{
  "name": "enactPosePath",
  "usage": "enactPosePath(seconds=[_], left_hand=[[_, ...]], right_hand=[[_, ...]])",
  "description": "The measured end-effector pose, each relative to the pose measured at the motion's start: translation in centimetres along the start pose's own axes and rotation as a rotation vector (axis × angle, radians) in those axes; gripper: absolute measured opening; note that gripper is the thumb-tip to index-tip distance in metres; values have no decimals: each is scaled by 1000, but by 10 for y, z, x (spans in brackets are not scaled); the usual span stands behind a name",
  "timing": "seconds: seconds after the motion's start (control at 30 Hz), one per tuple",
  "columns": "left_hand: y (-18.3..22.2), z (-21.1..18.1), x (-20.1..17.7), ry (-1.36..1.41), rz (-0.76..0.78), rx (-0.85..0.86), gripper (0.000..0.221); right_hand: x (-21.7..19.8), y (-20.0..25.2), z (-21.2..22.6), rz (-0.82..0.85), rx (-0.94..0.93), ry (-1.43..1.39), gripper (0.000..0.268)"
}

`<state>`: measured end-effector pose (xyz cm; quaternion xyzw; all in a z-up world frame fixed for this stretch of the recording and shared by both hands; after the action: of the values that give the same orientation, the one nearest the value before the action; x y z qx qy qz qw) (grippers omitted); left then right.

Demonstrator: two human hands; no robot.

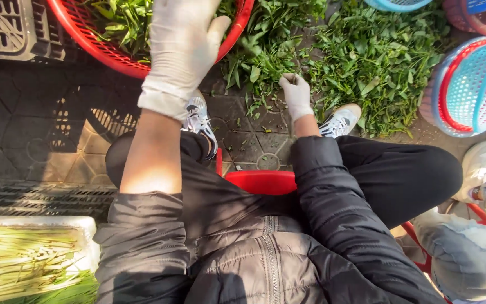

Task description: A person wearing gloves sorts through leafy green vegetables, trims them with a small knife, and places them into different baskets.

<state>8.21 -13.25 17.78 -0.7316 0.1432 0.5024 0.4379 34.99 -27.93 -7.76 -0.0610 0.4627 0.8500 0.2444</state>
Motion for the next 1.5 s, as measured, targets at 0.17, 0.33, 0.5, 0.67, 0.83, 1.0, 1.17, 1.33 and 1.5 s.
enactPosePath(seconds=[0.17,0.33,0.5,0.67,0.83,1.0,1.17,1.33,1.5], left_hand=[[-15,-47,65,-99,106,185,17],[-16,-82,121,38,739,169,26],[5,-72,143,417,726,3,21],[21,-61,145,-7,462,60,18],[21,-66,132,-241,186,282,23],[10,-106,115,-168,98,451,17],[18,-135,128,72,78,326,22],[64,-110,217,560,567,-491,15],[60,-104,173,802,548,-735,15]], right_hand=[[-73,22,18,33,-313,63,15],[-111,59,40,146,-533,-105,12],[-108,99,62,141,-592,-242,14],[-82,79,49,173,-117,-344,108],[-52,87,44,724,-125,-764,29],[-48,84,50,498,-176,-856,38],[-87,77,59,88,-115,-928,61],[-116,21,0,-66,28,-994,92],[-72,66,35,169,-116,-699,54]])
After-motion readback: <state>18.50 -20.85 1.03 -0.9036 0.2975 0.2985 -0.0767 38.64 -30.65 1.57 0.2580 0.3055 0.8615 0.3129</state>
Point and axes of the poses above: each hand's wrist, its own y-axis away from the middle knuckle, its own x-axis out of the palm, z = x × y, the point moved 2 cm from there along -y, towards the middle knuckle, and after that the axes turned 10 degrees about x, right-handed, at the moved point
